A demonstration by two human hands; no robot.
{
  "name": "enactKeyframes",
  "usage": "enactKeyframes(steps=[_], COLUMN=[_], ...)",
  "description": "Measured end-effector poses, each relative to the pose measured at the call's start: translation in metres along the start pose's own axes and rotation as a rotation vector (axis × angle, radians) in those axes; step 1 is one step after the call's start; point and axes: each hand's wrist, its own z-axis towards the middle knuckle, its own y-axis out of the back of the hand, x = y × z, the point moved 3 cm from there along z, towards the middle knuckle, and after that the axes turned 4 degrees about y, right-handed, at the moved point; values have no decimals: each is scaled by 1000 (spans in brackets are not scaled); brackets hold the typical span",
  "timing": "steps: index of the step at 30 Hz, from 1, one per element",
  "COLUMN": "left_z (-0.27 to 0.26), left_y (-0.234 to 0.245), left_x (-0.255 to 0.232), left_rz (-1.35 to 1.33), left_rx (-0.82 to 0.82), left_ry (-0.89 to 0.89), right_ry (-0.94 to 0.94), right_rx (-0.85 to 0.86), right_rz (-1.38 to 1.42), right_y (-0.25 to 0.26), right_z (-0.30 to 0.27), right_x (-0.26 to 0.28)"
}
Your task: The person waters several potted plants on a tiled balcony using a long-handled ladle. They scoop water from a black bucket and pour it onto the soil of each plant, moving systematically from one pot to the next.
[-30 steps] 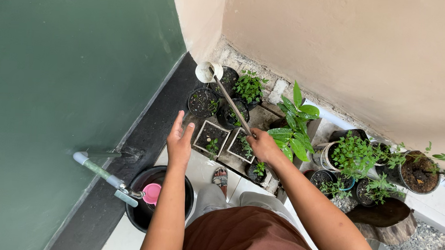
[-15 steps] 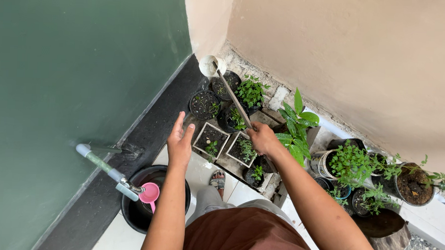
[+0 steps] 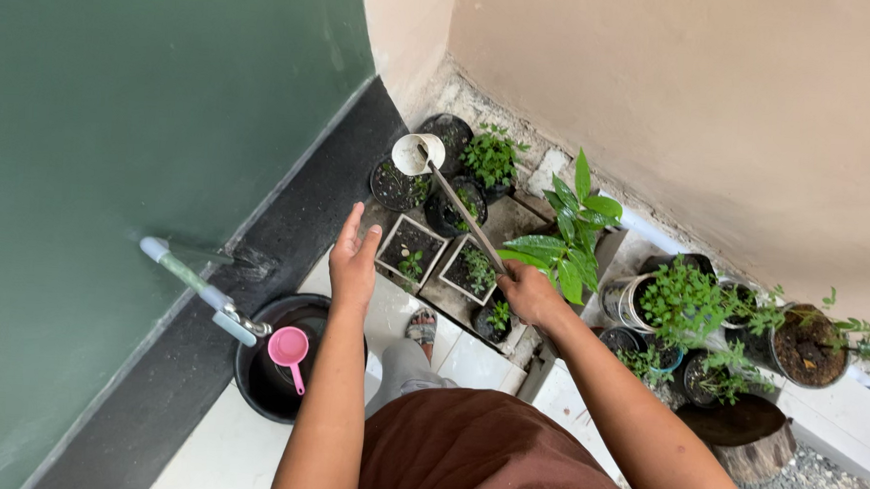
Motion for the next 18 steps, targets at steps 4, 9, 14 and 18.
enactKeyframes(steps=[4, 9, 14, 18], left_z=[-19, -52, -83, -107], left_y=[-7, -10, -12, -13], left_x=[8, 13, 12, 12], left_rz=[-24, 14, 68, 58], left_rx=[-16, -40, -45, -25], left_ry=[30, 28, 34, -25], right_ry=[36, 96, 13, 100], right_rx=[18, 50, 74, 2], right_rz=[-15, -53, -13, -20], right_y=[-18, -27, -33, -41], right_z=[-11, -39, -67, -78], right_x=[-42, -66, -79, -100])
